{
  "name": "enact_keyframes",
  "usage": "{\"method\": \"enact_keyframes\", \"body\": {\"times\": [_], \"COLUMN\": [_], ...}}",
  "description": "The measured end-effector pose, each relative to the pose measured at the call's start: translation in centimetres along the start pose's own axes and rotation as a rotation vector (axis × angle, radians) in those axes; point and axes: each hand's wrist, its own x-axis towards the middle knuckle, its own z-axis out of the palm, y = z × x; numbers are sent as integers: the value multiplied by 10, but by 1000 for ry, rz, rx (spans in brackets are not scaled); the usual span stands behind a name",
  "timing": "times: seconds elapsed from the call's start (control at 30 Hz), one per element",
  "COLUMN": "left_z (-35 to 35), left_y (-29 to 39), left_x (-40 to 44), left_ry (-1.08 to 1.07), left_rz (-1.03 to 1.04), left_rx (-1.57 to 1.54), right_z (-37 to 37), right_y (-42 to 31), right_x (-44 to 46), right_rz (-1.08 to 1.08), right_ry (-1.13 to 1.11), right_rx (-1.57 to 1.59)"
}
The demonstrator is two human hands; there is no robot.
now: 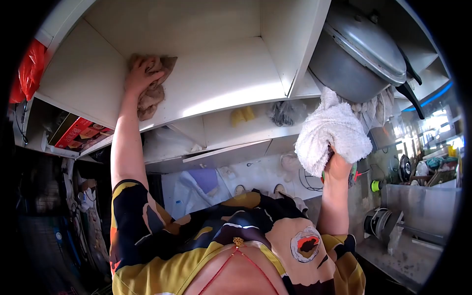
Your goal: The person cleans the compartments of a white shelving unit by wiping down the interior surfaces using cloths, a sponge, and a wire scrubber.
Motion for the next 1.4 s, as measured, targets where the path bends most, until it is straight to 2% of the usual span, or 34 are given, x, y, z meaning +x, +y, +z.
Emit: {"method": "enact_keyframes", "body": {"times": [0.03, 0.1, 0.17, 0.2, 0.27, 0.3, 0.33, 0.37, 0.43, 0.5, 0.57, 0.63, 0.7, 0.77, 0.83, 1.03, 1.07, 1.23, 1.33, 1.4], "left_z": [-23, -25, 0, 3, 1, 8, 9, 2, 2, 1, 2, 0, -10, -13, -20, -22, -24, -20, -22, -23], "left_y": [18, 26, 18, 32, 102, 131, 164, 204, 257, 281, 271, 253, 229, 194, 153, 54, 45, 39, 46, 49], "left_x": [1, -2, -11, -17, -41, -51, -62, -80, -101, -111, -112, -119, -130, -140, -152, -204, -211, -222, -236, -252], "left_ry": [-175, -355, -159, -123, -45, 17, 45, 15, 94, 146, 167, 175, 183, 234, 345, 620, 648, 630, 608, 613], "left_rz": [29, 64, 71, 139, 235, 362, 441, 388, 478, 435, 383, 353, 286, 208, 159, -237, -211, -205, -318, -395], "left_rx": [95, 197, -109, -131, -146, -205, -425, -485, -480, -405, -502, -474, -430, -381, -340, -150, -164, -256, -469, -607], "right_z": [-5, -10, -15, -16, -13, -10, -5, 2, 13, 19, 23, 20, 17, 15, 4, 9, 13, 29, 18, 14], "right_y": [0, 2, 2, 3, 5, 7, 8, 7, 7, 6, 5, 13, 17, 22, 34, 41, 42, 39, 44, 44], "right_x": [0, -3, -5, -5, -3, 0, 3, 7, 11, 14, 19, 23, 23, 21, 18, 15, 16, 12, 12, 10], "right_rz": [9, -12, 9, 23, 29, 34, 44, 47, 52, 83, 86, 43, 78, 169, 155, 179, 174, 129, 24, 20], "right_ry": [2, 19, 1, -22, -29, -39, -72, -99, -154, -133, -195, -178, -220, -166, -194, -177, -181, -222, -323, -303], "right_rx": [-5, -24, 2, 23, 33, 39, 55, 54, 68, 29, 59, 36, 64, 109, 112, 125, 130, 117, -6, -18]}}
